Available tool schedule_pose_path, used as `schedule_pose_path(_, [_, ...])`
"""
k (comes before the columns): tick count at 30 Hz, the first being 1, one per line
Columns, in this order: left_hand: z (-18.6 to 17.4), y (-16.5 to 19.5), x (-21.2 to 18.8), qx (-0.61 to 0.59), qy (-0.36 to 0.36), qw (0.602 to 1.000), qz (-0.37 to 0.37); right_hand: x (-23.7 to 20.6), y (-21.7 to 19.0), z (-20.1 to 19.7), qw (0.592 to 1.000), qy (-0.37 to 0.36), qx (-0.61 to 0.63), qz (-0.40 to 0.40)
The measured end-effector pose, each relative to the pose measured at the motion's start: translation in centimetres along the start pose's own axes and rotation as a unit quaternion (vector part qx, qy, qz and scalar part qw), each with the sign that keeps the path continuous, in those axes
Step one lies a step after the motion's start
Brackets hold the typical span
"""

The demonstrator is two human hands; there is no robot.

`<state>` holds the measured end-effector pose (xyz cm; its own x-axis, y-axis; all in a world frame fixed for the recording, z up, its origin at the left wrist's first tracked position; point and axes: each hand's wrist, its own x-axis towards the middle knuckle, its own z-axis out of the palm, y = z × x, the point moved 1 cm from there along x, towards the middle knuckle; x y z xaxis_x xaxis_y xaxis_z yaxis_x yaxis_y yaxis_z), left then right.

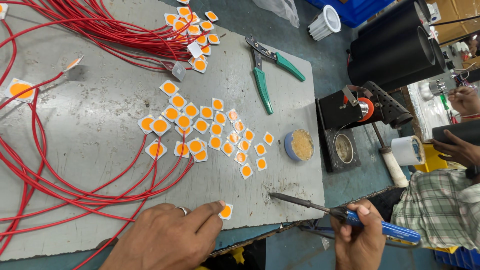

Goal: The person solders red wires to small square LED modules using a soldering iron and solder wire. They then apply flux to the ends of black wires and organize the completed LED assemblies on the workbench.

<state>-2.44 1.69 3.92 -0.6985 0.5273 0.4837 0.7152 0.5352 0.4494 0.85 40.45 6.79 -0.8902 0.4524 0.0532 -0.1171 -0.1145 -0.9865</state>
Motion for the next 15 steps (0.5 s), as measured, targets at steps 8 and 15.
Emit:
schedule_pose_path(8, [0.2, 0.0, -0.1, -0.019, -0.019, 1.0, -0.001, 0.2, 1.6, 0.0, 0.998, 0.028, -0.011, 0.053])
schedule_pose_path(15, [-0.2, 0.1, 0.2, -0.001, -0.013, 1.0, -0.002, 0.6, 2.3, -1.0, 0.98, -0.054, 0.11, 0.155])
